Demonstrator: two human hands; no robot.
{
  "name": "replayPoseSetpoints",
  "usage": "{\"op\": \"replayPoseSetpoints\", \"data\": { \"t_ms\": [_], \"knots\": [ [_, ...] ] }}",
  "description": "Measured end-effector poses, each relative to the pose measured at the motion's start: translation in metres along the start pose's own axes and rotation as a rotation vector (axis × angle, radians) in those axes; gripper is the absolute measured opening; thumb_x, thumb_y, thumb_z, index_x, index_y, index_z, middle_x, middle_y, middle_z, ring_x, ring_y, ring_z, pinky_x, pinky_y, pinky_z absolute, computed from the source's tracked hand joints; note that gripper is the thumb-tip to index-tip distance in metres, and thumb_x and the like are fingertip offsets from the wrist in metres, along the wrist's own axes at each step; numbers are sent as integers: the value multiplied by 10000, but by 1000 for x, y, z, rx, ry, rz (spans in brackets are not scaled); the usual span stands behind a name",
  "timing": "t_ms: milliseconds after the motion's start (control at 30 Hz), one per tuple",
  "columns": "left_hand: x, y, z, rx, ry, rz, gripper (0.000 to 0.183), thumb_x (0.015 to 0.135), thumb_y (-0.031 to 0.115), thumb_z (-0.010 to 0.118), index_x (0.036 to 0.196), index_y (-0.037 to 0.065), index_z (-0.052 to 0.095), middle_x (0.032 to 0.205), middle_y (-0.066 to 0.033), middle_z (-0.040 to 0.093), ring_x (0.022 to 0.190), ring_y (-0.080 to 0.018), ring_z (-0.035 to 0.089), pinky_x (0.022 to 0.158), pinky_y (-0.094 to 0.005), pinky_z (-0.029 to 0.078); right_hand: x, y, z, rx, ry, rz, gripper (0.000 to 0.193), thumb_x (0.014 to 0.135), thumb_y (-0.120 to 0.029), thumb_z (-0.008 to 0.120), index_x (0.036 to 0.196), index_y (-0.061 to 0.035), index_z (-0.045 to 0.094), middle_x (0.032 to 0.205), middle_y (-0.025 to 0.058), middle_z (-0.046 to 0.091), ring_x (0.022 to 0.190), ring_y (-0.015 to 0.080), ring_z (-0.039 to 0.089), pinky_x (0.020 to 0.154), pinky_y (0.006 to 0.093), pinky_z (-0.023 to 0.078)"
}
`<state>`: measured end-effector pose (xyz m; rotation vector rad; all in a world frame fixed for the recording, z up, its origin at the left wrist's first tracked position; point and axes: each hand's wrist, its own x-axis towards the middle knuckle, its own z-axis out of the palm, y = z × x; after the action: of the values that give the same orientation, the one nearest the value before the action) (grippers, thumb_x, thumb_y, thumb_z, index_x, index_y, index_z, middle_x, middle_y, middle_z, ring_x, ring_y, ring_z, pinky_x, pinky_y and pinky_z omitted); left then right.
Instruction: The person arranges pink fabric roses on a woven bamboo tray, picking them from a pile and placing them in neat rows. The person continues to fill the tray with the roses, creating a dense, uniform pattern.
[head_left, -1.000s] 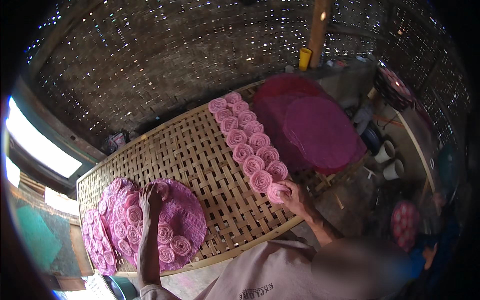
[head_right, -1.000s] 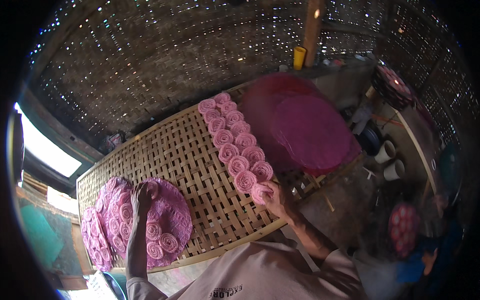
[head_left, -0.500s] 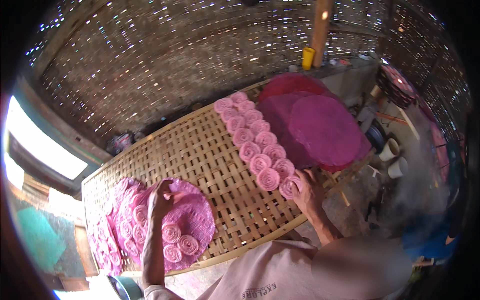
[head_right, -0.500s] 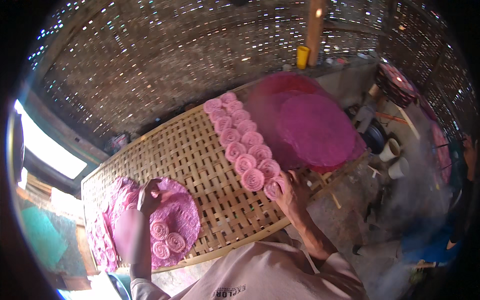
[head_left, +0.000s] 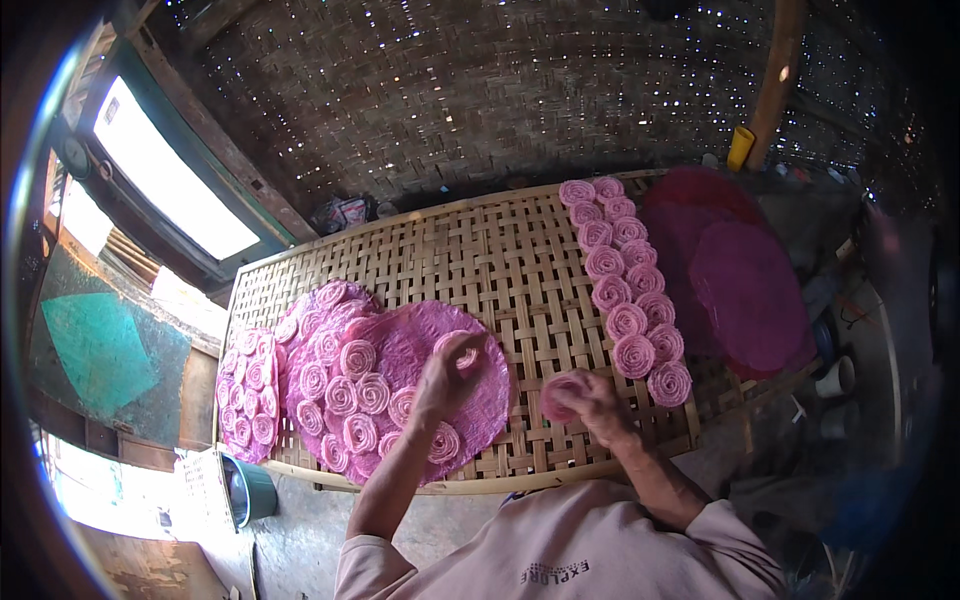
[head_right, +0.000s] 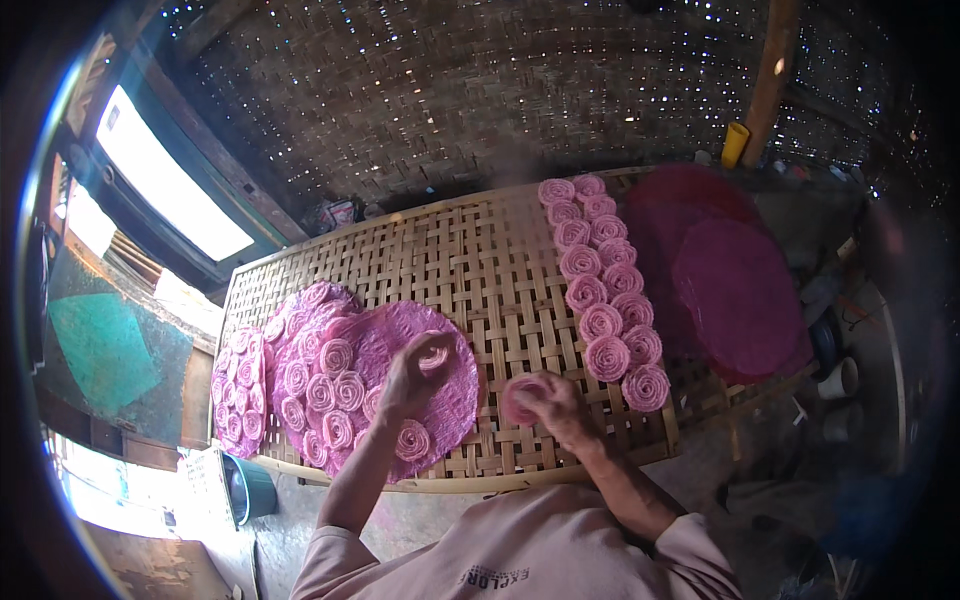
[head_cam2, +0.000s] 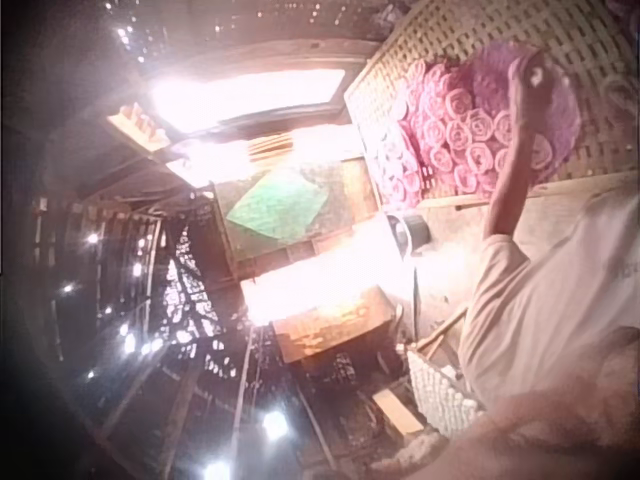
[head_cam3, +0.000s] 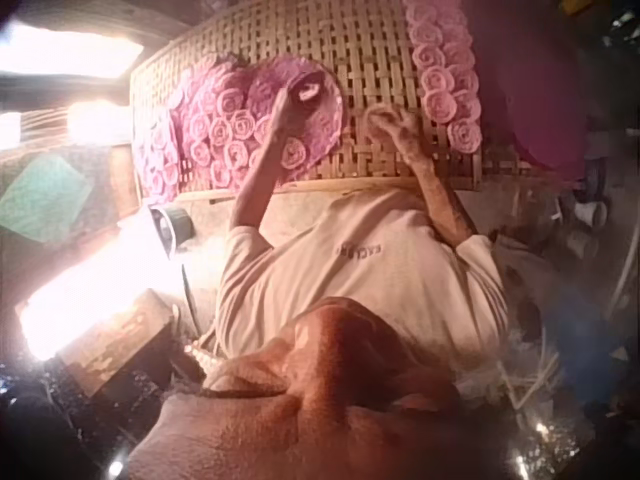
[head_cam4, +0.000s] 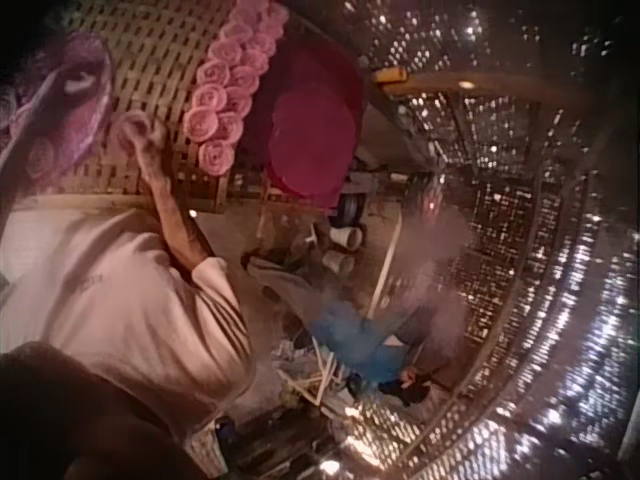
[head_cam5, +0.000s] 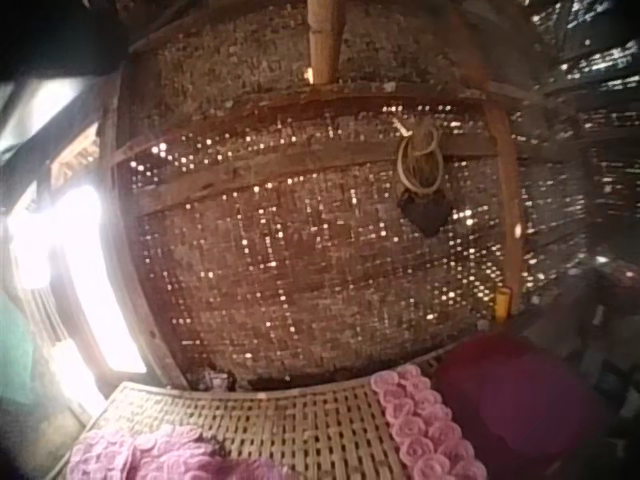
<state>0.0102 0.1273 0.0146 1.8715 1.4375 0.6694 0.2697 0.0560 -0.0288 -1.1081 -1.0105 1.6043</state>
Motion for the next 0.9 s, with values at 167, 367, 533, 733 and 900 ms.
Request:
{"op": "replayPoseSetpoints", "data": {
  "t_ms": [167, 367, 533, 733, 900],
  "knots": [
    [18, -85, -21, 582, 126, 143, 337, 803, 216, 722, 1092, 49, 673, 1181, -144, 624, 1118, -367, 564, 961, -456, 450, -44, -15, -56, -154, 242, -119, 279, 866, -119, 699, 1113, 1, 652, 1015, 50, 677, 928, 142, 626, 852, 300, 511],
    [15, -90, -9, 467, 219, 222, 286, 779, 138, 722, 1042, 82, 624, 1025, -119, 658, 1003, -356, 586, 894, -461, 446, -102, 25, -136, -308, 631, -222, 292, 861, -76, 683, 1131, 21, 630, 1035, 98, 672, 953, 143, 621, 849, 307, 508],
    [16, -65, 2, 176, 203, 94, 468, 745, 2, 663, 1190, 85, 545, 925, -140, 652, 849, -337, 653, 746, -439, 516, -123, 13, -130, -485, 645, -41, 264, 851, -76, 690, 1105, -11, 659, 985, 103, 708, 894, 168, 671, 808, 314, 525],
    [-2, -15, 7, -281, 79, 13, 500, 758, -95, 596, 1230, 58, 531, 1007, -98, 651, 915, -195, 661, 769, -309, 561, -120, -7, -109, -1065, 764, -12, 314, 824, -154, 730, 1108, -32, 671, 987, 140, 721, 883, 305, 689, 807, 389, 538],
    [-34, 27, 39, -769, -42, 109, 519, 765, -126, 666, 1240, 28, 526, 1069, -68, 599, 986, -178, 631, 838, -321, 565, -110, -19, -85, -1033, 669, -204, 506, 787, -256, 798, 1215, -43, 629, 1236, 147, 631, 1089, 296, 623, 867, 398, 517]
  ]
}}
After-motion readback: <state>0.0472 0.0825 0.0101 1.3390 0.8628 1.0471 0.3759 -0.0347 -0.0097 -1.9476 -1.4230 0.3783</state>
